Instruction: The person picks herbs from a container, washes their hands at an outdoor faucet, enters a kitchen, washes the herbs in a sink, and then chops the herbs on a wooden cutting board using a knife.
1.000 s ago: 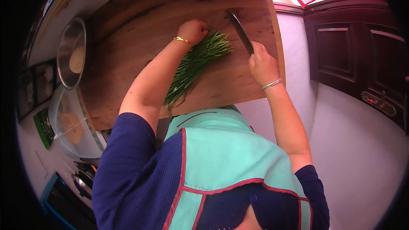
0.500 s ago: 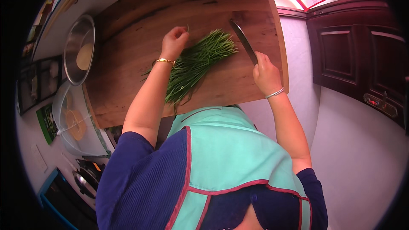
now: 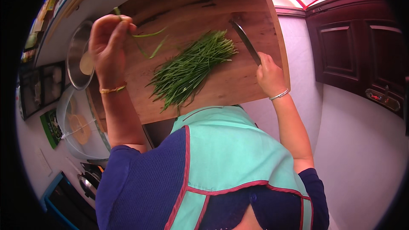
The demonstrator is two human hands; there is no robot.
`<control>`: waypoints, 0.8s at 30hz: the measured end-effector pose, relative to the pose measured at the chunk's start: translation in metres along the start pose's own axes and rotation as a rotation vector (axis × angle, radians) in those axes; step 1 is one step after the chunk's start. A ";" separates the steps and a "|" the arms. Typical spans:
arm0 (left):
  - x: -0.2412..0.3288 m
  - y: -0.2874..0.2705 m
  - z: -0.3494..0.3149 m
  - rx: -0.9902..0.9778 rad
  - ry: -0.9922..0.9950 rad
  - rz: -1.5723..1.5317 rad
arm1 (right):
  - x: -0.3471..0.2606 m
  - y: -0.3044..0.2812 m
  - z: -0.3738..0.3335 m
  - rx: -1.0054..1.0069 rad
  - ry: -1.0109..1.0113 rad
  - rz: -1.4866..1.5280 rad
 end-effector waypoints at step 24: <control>-0.275 0.076 -0.045 -0.339 -0.424 0.498 | -0.012 -0.006 -0.066 -0.490 0.061 -0.034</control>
Point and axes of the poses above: each hand's wrist, its own z-axis towards the middle knuckle, its own y-axis out of the palm, x = y × z, the point moved 5 cm from there along z, towards the middle knuckle
